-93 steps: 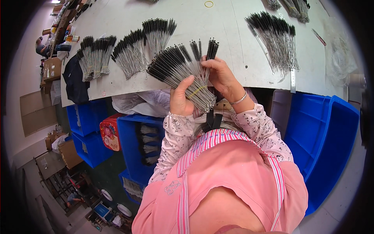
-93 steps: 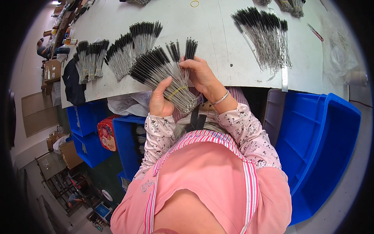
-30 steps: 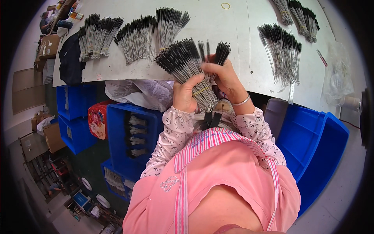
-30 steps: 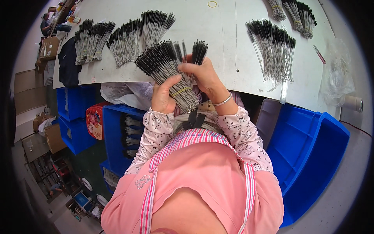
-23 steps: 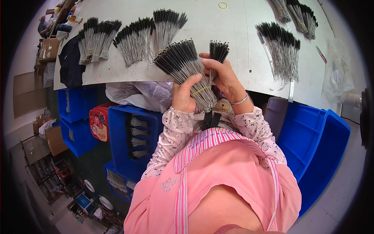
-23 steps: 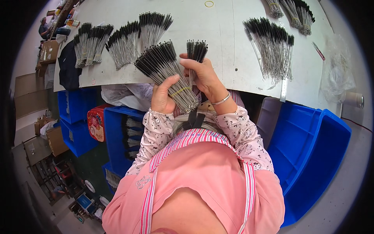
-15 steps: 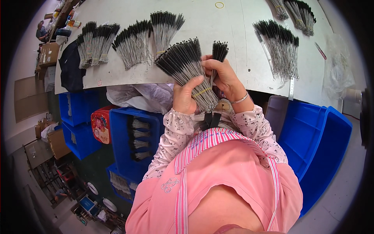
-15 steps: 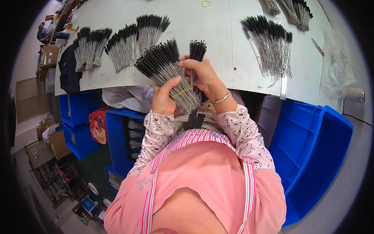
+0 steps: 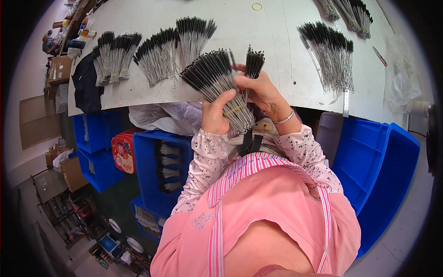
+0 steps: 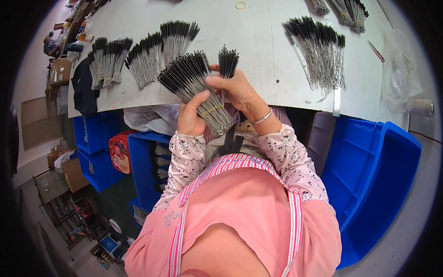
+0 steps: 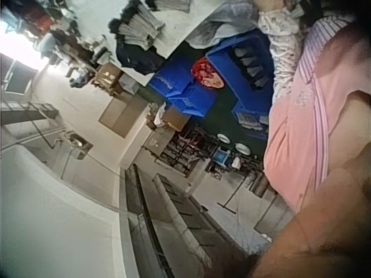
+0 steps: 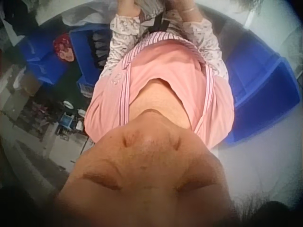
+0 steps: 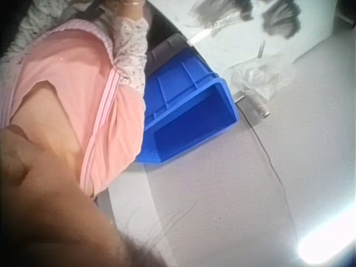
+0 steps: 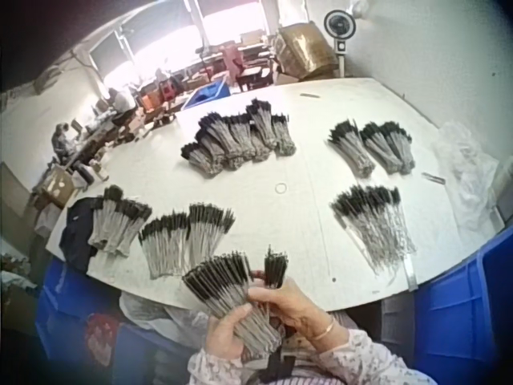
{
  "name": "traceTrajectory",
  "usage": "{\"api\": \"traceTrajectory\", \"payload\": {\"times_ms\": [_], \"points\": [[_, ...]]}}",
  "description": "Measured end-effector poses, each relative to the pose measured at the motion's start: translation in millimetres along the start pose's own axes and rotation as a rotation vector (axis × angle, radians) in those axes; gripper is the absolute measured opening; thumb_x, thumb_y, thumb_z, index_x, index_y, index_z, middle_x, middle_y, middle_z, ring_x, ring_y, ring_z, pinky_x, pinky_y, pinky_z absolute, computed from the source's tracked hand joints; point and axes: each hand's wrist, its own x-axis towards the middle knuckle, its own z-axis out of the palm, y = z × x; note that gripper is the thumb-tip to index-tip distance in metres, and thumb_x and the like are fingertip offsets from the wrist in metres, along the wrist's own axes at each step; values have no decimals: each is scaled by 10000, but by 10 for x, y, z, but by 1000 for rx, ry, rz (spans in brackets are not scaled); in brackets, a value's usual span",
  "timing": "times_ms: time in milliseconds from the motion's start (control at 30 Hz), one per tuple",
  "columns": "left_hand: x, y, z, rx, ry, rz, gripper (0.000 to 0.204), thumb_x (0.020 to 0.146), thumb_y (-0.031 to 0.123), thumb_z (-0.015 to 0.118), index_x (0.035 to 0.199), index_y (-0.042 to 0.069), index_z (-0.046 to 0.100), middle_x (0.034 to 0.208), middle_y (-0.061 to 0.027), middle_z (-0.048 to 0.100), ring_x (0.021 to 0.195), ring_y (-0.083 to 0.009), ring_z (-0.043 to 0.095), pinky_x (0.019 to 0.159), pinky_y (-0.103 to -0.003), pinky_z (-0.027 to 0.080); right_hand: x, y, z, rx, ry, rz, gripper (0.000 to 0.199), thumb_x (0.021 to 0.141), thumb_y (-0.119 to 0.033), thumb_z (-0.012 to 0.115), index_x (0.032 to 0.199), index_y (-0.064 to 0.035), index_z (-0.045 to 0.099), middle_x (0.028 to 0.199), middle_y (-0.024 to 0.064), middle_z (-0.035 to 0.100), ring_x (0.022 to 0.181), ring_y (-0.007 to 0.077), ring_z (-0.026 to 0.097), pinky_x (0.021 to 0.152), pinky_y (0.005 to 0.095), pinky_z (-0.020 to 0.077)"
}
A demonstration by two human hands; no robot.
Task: The person gathers bundles of black bristle brushes from a blue bin and arranges them on a white table. They separate the bundles, align the bristles, and secure them with rubber bands. The person repeats this process, moving finished bundles into the bin and retrieving new ones.
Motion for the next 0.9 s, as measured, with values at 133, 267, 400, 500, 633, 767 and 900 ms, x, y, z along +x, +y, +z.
{"api": "traceTrajectory", "payload": {"times_ms": [133, 267, 400, 500, 633, 767, 900], "points": [[-13, -42, 32, -31, 28, 19, 379, 766, -71, 634, 1129, 8, 556, 1034, -83, 635, 885, -196, 641, 768, -336, 556, 60, 14, -51, -12, 33, -1, 229, 744, -21, 705, 942, 30, 601, 744, 33, 579, 541, 106, 496, 509, 245, 427], [5, -51, 38, -35, 5, 5, 386, 763, -71, 637, 1130, 17, 556, 1038, -74, 631, 903, -193, 636, 790, -340, 549, 72, 31, -102, 30, 55, -1, 202, 724, -13, 705, 897, 19, 608, 707, 31, 577, 540, 98, 499, 493, 243, 427], [-5, -13, 53, -17, 12, -5, 394, 761, -76, 636, 1134, 22, 552, 1040, -69, 628, 915, -192, 631, 806, -343, 543, 47, -15, -60, -27, 41, -22, 173, 723, -26, 707, 869, 6, 619, 682, 25, 568, 528, 94, 484, 479, 241, 410], [7, -39, 58, -14, 22, 18, 385, 764, -76, 632, 1131, 16, 555, 1042, -71, 627, 911, -193, 631, 801, -341, 544, 79, 30, -98, -5, 46, -15, 177, 729, -26, 703, 883, 6, 622, 687, 17, 567, 530, 90, 478, 475, 234, 389], [18, -41, 30, -24, 20, 1, 374, 770, -69, 630, 1128, 10, 559, 1047, -73, 626, 910, -192, 629, 798, -335, 543, 80, 47, -115, 113, 52, 42, 179, 733, -23, 703, 891, 7, 625, 690, 10, 565, 538, 82, 474, 466, 227, 358], [28, -33, -7, -29, 8, -13, 379, 771, -69, 627, 1137, -1, 557, 1057, -83, 626, 919, -200, 629, 805, -344, 542, 38, -15, -51, 58, 54, 50, 201, 733, -29, 710, 914, 12, 632, 695, 7, 566, 546, 77, 477, 503, 230, 400], [-23, 12, 74, -56, -4, -43, 386, 772, -78, 618, 1147, -13, 553, 1064, -94, 625, 927, -212, 630, 809, -358, 543, 53, -21, -142, 51, -15, 54, 210, 742, -28, 703, 937, 15, 637, 733, 22, 595, 592, 93, 527, 566, 253, 461]]}}
